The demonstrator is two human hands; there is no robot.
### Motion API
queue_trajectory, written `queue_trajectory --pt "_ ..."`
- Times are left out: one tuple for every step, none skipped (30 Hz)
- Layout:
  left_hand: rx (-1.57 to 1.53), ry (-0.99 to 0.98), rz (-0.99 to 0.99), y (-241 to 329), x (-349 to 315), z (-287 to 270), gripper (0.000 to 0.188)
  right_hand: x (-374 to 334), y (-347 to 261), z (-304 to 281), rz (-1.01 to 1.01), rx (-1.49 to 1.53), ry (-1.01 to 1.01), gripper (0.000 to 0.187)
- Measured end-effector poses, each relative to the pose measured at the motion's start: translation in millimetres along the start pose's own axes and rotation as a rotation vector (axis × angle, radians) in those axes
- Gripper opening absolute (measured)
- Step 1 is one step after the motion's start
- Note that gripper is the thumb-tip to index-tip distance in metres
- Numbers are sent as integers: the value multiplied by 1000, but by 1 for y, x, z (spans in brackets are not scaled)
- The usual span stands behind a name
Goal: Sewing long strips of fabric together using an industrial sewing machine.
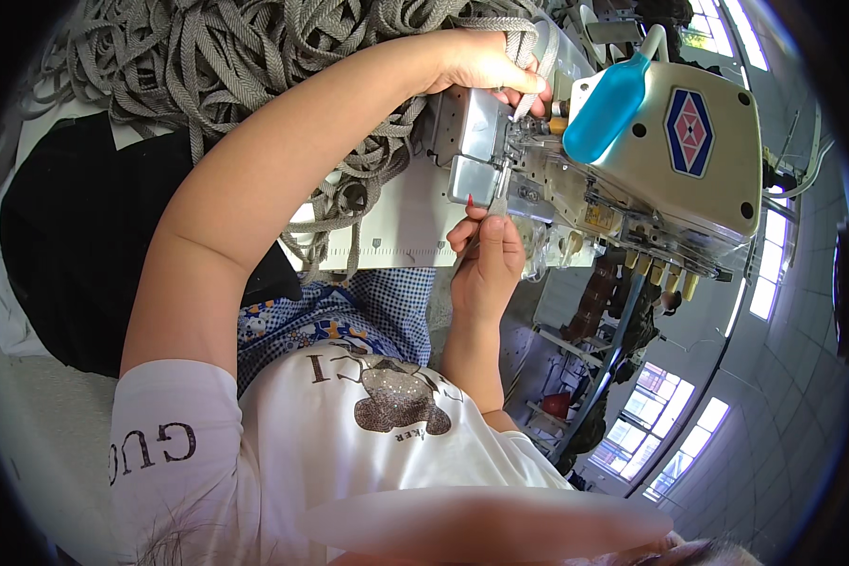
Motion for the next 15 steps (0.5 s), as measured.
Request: queue_trajectory --pt "-8 4 -6 0 0 0 21 0 0 0 2 2 -13 26" --pt "-17 8 -12 -1 0 0 21 0 0 0 4 3 -26 27" --pt "-16 8 -12 0 0 0 21 0 0 0 4 4 -26 27" --pt "-9 2 -6 0 0 0 21 0 0 0 1 4 -16 26" --pt "-1 -5 1 1 0 0 20 0 0 1 -1 4 -5 26" --pt "6 -11 7 1 0 0 20 0 0 1 -3 3 6 26" --pt "6 -11 7 1 0 0 20 0 0 1 -3 3 6 26" --pt "6 -8 5 1 0 0 20 0 0 1 -1 2 9 26" --pt "6 -5 2 1 0 0 20 0 0 1 0 1 13 25" --pt "5 -2 0 1 0 0 20 0 0 1 2 0 16 25" --pt "5 -2 0 1 0 0 20 0 0 1 3 -1 16 25" --pt "4 -3 3 1 1 0 20 0 0 1 1 -2 18 25" --pt "3 -5 6 0 1 0 20 0 0 1 -1 -4 21 25" --pt "2 -7 9 0 1 0 20 0 0 1 -3 -6 23 25" --pt "2 -7 9 0 1 0 20 0 0 1 -3 -6 23 25"
Point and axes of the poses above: each hand's wrist, its own x-axis towards the middle knuckle, its own z-axis out of the palm, y = z × x, the point moved 6 cm from there along x, towards the middle knuckle, and after that the axes turned 14 degrees about z, right-handed, at the moved point
